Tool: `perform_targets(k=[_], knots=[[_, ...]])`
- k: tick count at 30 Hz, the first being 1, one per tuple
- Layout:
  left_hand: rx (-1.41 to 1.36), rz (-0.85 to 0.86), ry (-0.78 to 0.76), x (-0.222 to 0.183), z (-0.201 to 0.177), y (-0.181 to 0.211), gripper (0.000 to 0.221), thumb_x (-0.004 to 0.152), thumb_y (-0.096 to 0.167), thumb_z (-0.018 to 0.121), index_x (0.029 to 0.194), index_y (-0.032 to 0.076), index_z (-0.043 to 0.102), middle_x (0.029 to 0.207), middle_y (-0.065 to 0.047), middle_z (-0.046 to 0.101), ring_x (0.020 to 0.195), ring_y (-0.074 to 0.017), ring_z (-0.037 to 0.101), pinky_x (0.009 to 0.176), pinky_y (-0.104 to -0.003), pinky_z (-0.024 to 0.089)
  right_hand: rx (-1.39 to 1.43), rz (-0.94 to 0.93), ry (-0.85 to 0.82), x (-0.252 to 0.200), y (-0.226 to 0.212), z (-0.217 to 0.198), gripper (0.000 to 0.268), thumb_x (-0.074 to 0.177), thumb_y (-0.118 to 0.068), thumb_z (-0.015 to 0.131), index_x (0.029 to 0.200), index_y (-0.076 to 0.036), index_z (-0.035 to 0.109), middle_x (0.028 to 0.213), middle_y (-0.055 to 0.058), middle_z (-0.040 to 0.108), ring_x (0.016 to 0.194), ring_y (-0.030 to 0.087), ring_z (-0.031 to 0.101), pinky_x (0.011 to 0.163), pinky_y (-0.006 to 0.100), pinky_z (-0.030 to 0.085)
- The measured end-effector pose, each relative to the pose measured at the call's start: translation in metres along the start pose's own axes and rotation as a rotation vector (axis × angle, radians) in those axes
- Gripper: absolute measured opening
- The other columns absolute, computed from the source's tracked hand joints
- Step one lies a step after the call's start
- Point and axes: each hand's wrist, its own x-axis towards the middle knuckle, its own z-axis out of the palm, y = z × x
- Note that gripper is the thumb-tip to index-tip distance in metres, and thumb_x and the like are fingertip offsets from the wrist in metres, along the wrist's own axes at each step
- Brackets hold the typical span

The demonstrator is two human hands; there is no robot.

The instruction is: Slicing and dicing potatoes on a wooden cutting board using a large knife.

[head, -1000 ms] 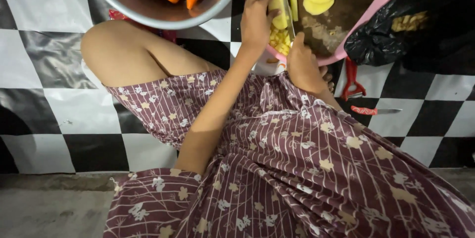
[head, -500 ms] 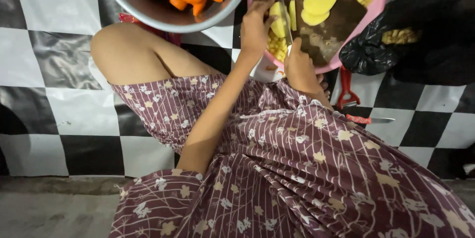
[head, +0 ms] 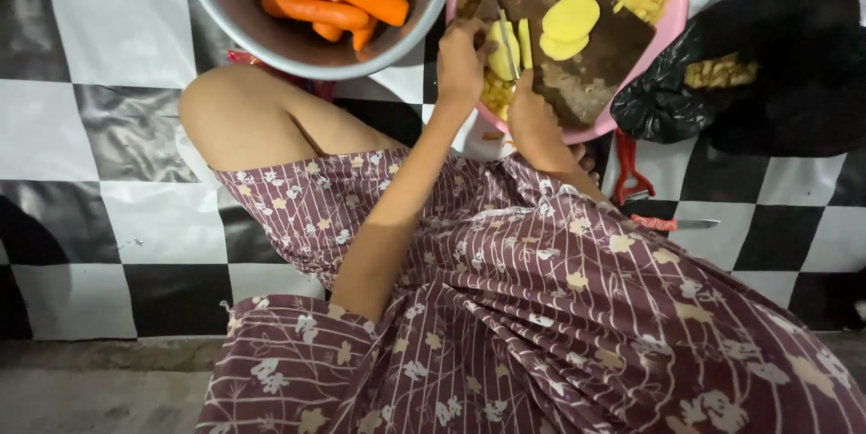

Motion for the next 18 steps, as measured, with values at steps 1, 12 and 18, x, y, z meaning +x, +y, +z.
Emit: perform_targets(k=[1,12,18], knots=[[-0.001,0.000,0.001,0.000,0.002,-0.003,0.027,0.074,-0.003,0.078,0.100,0.000,0.072,0.099,-0.012,0.072,0.084,-0.0273,0.072,0.082,-0.037,0.058,-0.002,-0.001,0.001,0.003,0.013,0.008,0.042,0.104,-0.004,0.033,0.139,0.020,0.028,0.081,0.028,0.067,0.066,0.039,0.068,0.065,0.049,0.057],[-0.163,-0.012,0.050,-0.008,-0.001,0.000,0.026,0.074,-0.007,0.078,0.096,0.000,0.066,0.089,-0.008,0.067,0.072,-0.0182,0.064,0.073,-0.032,0.055,-0.037,-0.025,-0.032,-0.039,0.001,-0.017,0.033,0.098,-0.003,0.043,0.124,0.013,0.031,0.086,0.039,0.065,0.071,0.055,0.066,0.070,0.066,0.047],[-0.146,-0.041,0.013,-0.004,0.004,-0.005,0.021,0.077,-0.011,0.075,0.094,-0.001,0.066,0.093,-0.008,0.067,0.072,-0.0153,0.068,0.073,-0.030,0.058,-0.061,-0.064,-0.079,-0.028,-0.003,-0.015,0.024,0.093,0.007,0.044,0.116,0.013,0.037,0.083,0.037,0.064,0.066,0.047,0.068,0.068,0.060,0.052]])
